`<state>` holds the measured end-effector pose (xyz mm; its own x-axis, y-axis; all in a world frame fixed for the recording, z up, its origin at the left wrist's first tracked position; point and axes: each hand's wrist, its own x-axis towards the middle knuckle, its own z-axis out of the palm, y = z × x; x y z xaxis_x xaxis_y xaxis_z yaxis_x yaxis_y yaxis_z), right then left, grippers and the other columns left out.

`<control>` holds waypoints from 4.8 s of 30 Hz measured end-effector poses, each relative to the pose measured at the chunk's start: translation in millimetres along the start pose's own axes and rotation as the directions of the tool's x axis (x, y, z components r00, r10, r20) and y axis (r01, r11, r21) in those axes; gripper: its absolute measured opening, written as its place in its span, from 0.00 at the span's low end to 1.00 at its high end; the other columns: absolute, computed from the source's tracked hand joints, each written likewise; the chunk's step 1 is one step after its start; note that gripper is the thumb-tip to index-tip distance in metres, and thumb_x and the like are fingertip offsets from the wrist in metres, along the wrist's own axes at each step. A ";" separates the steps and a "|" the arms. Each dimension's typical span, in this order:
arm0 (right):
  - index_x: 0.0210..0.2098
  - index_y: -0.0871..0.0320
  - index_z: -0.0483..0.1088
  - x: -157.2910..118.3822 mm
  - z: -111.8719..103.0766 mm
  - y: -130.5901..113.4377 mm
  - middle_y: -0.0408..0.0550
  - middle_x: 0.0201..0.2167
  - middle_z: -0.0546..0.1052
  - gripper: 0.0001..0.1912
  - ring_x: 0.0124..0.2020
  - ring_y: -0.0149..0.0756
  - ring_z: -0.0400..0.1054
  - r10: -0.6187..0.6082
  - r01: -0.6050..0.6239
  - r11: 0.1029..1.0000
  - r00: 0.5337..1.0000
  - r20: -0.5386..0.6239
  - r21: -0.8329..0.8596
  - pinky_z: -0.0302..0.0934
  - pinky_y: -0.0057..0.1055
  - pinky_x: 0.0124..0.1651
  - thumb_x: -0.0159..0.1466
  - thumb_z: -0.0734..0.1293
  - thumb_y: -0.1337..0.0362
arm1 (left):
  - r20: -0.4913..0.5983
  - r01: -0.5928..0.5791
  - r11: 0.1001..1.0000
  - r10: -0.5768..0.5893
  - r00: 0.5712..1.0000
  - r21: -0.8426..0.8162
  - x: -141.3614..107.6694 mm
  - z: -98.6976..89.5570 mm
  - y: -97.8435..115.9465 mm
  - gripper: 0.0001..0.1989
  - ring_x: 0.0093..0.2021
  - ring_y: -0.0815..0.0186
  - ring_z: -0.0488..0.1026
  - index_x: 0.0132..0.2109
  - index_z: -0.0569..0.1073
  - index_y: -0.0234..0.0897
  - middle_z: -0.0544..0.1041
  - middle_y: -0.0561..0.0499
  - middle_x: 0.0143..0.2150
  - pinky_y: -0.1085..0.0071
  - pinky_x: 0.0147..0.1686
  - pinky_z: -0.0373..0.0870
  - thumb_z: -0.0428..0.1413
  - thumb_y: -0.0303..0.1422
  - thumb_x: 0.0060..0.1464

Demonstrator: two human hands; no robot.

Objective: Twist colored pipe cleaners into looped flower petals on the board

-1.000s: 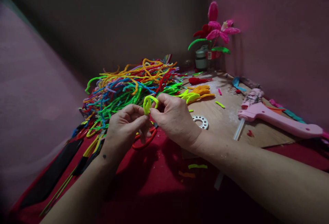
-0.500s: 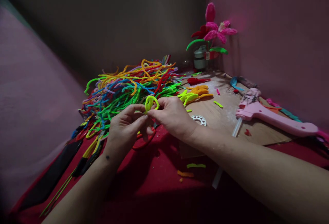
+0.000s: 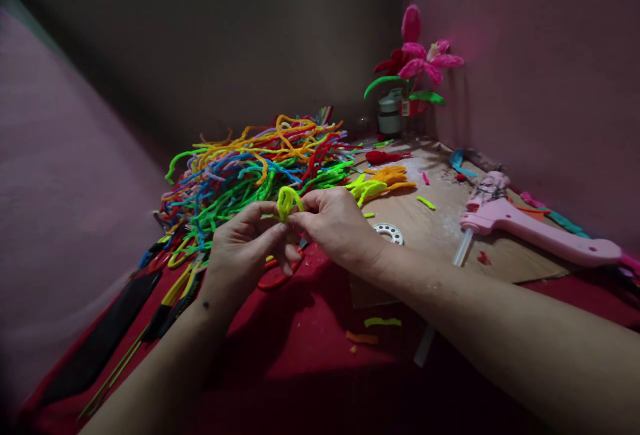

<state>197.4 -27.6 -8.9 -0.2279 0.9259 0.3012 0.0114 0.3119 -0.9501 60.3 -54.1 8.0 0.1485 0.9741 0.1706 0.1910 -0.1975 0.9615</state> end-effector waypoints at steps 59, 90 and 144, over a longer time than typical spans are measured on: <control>0.20 0.62 0.68 6.4 4.2 9.7 0.41 0.14 0.70 0.09 0.16 0.26 0.63 0.196 -0.129 0.872 0.976 -0.094 0.473 0.58 0.25 0.21 0.49 0.70 0.63 | 0.021 -0.025 0.854 0.016 1.000 0.520 4.0 -6.5 -1.4 0.07 0.15 0.75 0.62 0.26 0.69 0.34 0.68 0.55 0.16 0.80 0.16 0.57 0.52 0.31 0.49; 0.21 0.61 0.68 4.4 -1.3 0.6 0.41 0.16 0.68 0.06 0.18 0.25 0.58 0.061 -0.052 0.985 0.997 -0.050 0.161 0.52 0.25 0.22 0.52 0.65 0.65 | -0.044 0.087 0.975 -0.080 0.996 0.204 3.2 -4.5 3.5 0.05 0.12 0.77 0.61 0.26 0.69 0.34 0.67 0.58 0.14 0.82 0.12 0.56 0.54 0.30 0.49; 0.20 0.60 0.65 9.3 -4.2 6.1 0.40 0.15 0.66 0.10 0.17 0.25 0.57 0.102 -0.080 0.969 0.991 -0.085 0.234 0.51 0.26 0.23 0.53 0.67 0.61 | 0.360 0.012 0.978 -0.089 0.929 0.209 5.2 -25.0 -7.3 0.06 0.22 0.66 0.75 0.31 0.66 0.34 0.72 0.53 0.24 0.76 0.17 0.71 0.49 0.33 0.52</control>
<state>199.4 -16.2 -11.5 -0.1417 0.9678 0.2081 -0.1988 0.1782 -0.9637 35.4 -44.8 7.2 0.4706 0.8823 -0.0047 0.3916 -0.2041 0.8972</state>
